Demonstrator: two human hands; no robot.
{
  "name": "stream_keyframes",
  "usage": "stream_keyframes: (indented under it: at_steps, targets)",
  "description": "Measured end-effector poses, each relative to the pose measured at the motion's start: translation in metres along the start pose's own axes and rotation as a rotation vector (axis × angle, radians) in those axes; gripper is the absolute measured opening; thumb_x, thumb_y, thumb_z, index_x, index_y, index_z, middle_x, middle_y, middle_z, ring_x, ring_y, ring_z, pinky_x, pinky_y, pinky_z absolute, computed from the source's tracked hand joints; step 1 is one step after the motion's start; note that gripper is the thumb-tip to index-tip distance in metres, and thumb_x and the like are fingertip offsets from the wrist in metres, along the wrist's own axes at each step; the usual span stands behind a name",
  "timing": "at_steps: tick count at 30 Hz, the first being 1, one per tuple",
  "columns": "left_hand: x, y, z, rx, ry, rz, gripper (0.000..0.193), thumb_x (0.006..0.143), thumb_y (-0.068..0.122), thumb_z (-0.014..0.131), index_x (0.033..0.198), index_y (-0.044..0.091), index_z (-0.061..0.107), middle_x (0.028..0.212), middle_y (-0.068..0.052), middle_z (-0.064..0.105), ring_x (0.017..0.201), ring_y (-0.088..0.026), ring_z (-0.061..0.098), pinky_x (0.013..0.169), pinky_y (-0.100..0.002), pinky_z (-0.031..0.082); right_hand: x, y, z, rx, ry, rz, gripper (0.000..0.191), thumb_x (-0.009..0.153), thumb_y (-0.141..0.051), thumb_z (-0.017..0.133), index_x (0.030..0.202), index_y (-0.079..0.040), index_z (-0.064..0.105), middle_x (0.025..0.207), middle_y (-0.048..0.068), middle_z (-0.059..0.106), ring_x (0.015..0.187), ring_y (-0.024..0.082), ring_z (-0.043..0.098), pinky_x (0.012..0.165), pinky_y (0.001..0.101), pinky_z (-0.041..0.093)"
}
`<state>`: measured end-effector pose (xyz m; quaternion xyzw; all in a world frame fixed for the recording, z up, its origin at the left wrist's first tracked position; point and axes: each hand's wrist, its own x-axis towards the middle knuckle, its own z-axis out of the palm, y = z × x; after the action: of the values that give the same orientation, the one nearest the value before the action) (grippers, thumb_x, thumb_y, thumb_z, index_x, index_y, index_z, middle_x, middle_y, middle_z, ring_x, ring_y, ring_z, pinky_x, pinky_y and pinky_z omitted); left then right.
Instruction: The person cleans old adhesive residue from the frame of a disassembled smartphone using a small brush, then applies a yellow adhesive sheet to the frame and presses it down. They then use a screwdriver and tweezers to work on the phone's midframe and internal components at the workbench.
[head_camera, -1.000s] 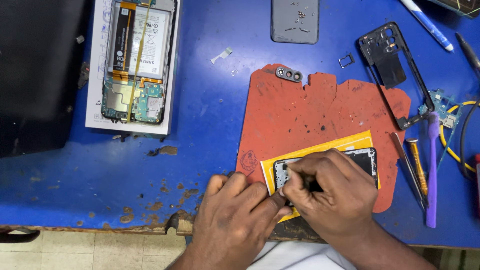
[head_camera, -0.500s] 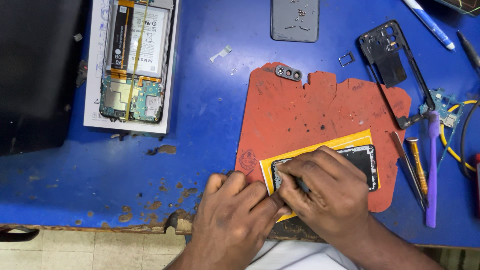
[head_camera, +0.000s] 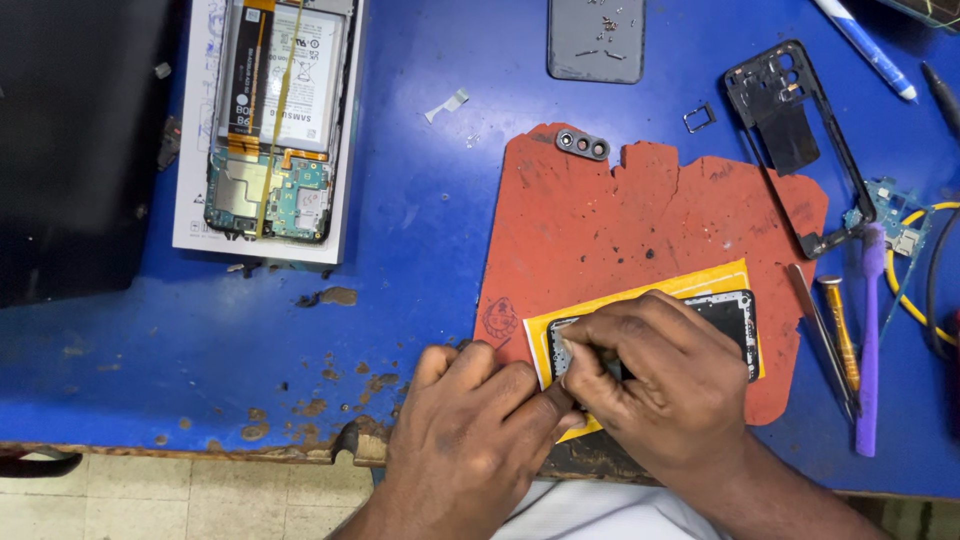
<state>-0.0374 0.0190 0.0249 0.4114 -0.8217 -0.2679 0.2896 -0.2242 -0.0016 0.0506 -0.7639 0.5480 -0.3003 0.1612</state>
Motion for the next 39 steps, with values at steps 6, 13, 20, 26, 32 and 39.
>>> stream_keyframes:
  at_steps: [6, 13, 20, 26, 32, 39]
  targets:
    - [0.0006, 0.0005, -0.0003, 0.0, 0.007, 0.003, 0.015, 0.089, 0.026, 0.077, 0.084, 0.013, 0.073, 0.086, 0.003, 0.059, 0.084, -0.019, 0.052, 0.072, -0.04, 0.036, 0.0002, 0.0006, 0.0011, 0.009, -0.017, -0.041, 0.017, 0.079, 0.0, 0.079, 0.094, -0.001, 0.071, 0.086, 0.009, 0.071, 0.078, 0.022, 0.071, 0.068, 0.033, 0.056]
    - [0.0008, 0.0008, 0.0, -0.014, -0.002, -0.012, 0.015, 0.089, 0.026, 0.078, 0.082, 0.013, 0.072, 0.086, 0.003, 0.06, 0.084, -0.02, 0.053, 0.073, -0.04, 0.037, -0.0007, -0.0004, 0.0013, 0.015, -0.012, 0.005, 0.016, 0.079, 0.001, 0.079, 0.093, -0.001, 0.071, 0.086, 0.008, 0.072, 0.076, 0.02, 0.071, 0.065, 0.031, 0.056]
    - [0.0005, 0.0009, -0.001, -0.011, 0.004, -0.005, 0.014, 0.088, 0.025, 0.078, 0.085, 0.013, 0.074, 0.085, 0.003, 0.059, 0.084, -0.019, 0.053, 0.073, -0.04, 0.036, 0.0, 0.0008, 0.0003, 0.017, -0.027, -0.017, 0.017, 0.078, 0.001, 0.079, 0.093, 0.0, 0.071, 0.086, 0.008, 0.071, 0.078, 0.021, 0.071, 0.067, 0.0317, 0.056]
    - [0.0004, 0.0006, -0.0007, -0.011, 0.005, -0.006, 0.014, 0.088, 0.026, 0.078, 0.087, 0.013, 0.074, 0.086, 0.003, 0.059, 0.084, -0.019, 0.053, 0.073, -0.04, 0.036, -0.0003, 0.0001, 0.0011, 0.012, -0.02, -0.012, 0.015, 0.08, 0.001, 0.078, 0.093, 0.0, 0.07, 0.087, 0.008, 0.072, 0.077, 0.021, 0.071, 0.067, 0.0315, 0.056]
    - [0.0003, 0.0004, -0.0003, -0.007, -0.009, -0.004, 0.014, 0.088, 0.026, 0.077, 0.087, 0.013, 0.074, 0.085, 0.003, 0.058, 0.084, -0.019, 0.053, 0.073, -0.04, 0.036, 0.0008, 0.0035, -0.002, 0.029, -0.071, -0.048, 0.019, 0.077, 0.001, 0.079, 0.093, -0.001, 0.07, 0.087, 0.009, 0.07, 0.079, 0.023, 0.07, 0.068, 0.0338, 0.056]
    - [0.0, 0.0004, -0.0012, 0.02, 0.0, 0.012, 0.014, 0.088, 0.026, 0.08, 0.09, 0.013, 0.074, 0.084, 0.002, 0.056, 0.083, -0.02, 0.052, 0.072, -0.04, 0.036, 0.001, 0.0035, -0.0035, 0.045, -0.083, -0.039, 0.019, 0.077, 0.0, 0.079, 0.094, -0.002, 0.069, 0.087, 0.008, 0.069, 0.08, 0.024, 0.07, 0.069, 0.0349, 0.056]
